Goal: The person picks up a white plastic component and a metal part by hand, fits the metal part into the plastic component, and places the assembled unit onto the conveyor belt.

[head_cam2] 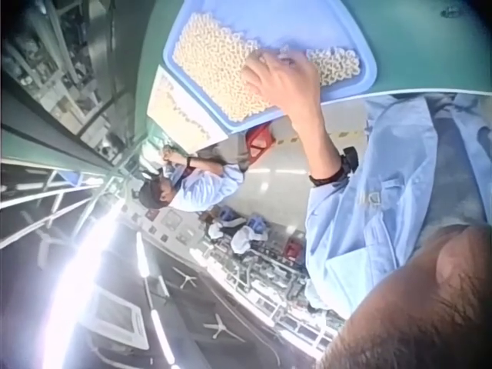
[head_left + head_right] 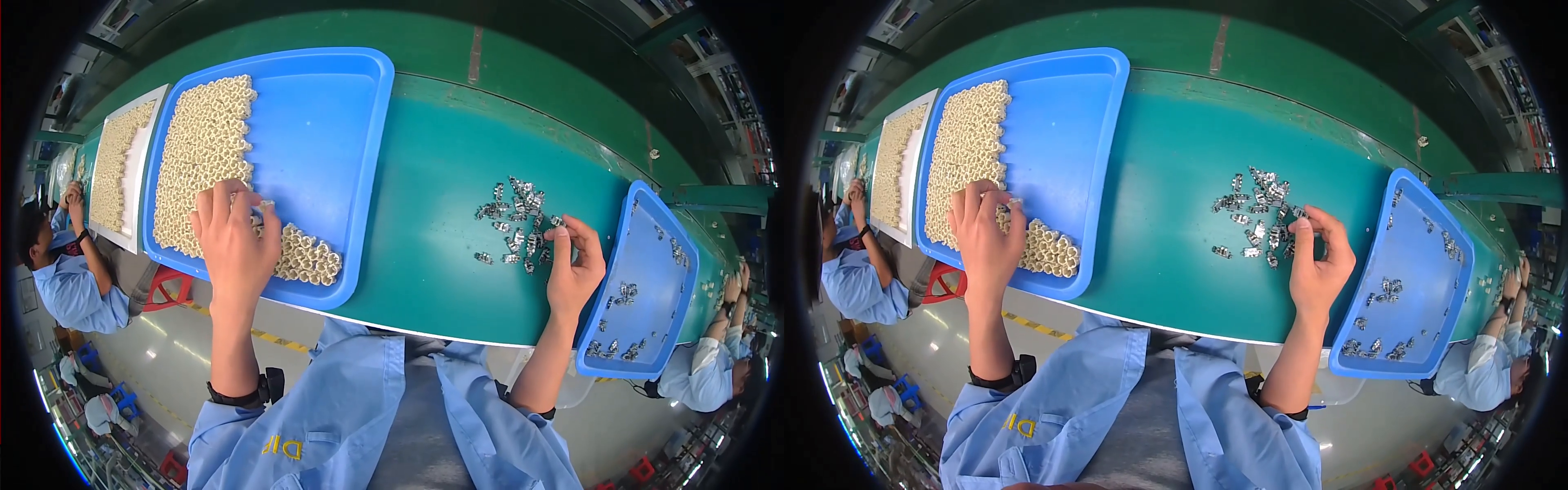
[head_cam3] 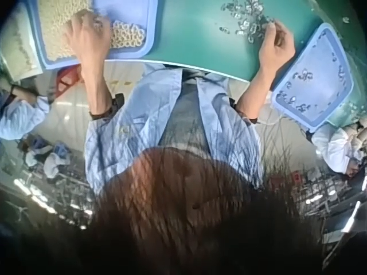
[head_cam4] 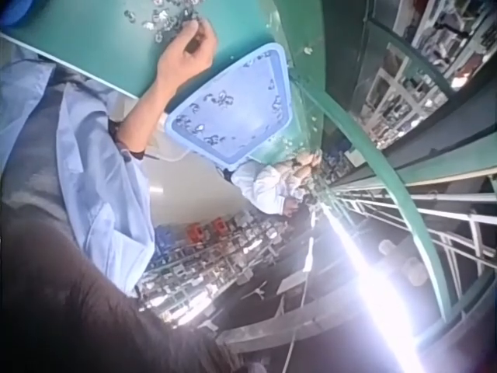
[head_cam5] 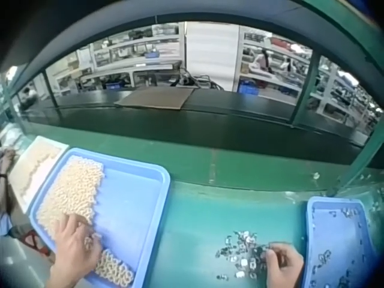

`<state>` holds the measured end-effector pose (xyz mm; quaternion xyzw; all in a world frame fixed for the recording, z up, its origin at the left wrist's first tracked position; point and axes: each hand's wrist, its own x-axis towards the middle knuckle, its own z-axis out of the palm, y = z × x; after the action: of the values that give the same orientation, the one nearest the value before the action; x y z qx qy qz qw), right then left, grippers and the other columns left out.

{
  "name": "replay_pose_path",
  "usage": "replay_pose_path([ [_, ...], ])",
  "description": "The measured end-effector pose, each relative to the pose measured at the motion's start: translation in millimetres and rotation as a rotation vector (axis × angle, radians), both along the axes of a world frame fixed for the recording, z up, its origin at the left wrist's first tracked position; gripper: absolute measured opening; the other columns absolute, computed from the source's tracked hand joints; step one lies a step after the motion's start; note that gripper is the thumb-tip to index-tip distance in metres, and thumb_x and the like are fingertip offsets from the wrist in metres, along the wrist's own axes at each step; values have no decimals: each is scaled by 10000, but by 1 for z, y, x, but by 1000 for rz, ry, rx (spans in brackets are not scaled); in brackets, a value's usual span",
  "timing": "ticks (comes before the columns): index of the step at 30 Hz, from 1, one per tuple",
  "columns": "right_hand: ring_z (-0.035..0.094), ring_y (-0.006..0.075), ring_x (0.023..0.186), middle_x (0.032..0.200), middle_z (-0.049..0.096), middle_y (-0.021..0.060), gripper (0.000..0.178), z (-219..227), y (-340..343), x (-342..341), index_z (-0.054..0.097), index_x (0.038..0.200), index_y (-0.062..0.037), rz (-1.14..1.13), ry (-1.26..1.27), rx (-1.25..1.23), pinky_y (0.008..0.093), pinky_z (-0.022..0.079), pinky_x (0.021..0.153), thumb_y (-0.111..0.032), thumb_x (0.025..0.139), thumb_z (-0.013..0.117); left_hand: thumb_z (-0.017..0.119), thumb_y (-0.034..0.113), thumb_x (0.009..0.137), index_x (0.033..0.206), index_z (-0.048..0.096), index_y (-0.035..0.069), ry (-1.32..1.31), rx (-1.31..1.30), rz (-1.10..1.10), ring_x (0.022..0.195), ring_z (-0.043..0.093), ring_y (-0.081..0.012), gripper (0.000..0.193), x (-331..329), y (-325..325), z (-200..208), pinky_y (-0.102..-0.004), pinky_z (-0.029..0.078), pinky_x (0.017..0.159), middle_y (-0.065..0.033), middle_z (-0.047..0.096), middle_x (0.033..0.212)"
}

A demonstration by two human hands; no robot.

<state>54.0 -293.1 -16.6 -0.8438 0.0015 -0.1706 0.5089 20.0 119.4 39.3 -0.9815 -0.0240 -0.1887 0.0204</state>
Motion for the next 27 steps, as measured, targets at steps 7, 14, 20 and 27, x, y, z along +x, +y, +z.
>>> replay_pose_path([
  [7,697,198,898,1028,701,149,169,16,20,-12,685,1130,47,107,-100,133,300,542,788,36,963,667,764,-42,757,1018,675,-2,-107,-603,-269,822,690,-269,278,-19,-51,-7,-343,538,644,-123,717,1012],
  [14,717,284,1020,1105,718,232,178,52,112,-40,664,1131,83,488,-57,553,377,578,889,73,953,662,807,-57,738,1057,677,-27,-240,-641,-599,812,704,-283,346,1,-112,13,-347,557,646,-160,705,995],
  [20,729,327,1068,1129,716,258,198,59,108,-44,660,1137,88,477,-117,592,405,585,931,86,940,676,874,2,734,1063,670,-32,-213,-593,-712,750,674,-290,389,-1,-118,18,-367,542,612,-150,673,962],
  [27,769,323,979,1051,751,227,207,69,101,-46,694,1080,54,455,-274,274,447,578,934,67,879,742,900,41,712,1044,667,-17,-262,-610,-742,738,659,-294,410,-6,-119,14,-374,532,596,-144,655,932],
])
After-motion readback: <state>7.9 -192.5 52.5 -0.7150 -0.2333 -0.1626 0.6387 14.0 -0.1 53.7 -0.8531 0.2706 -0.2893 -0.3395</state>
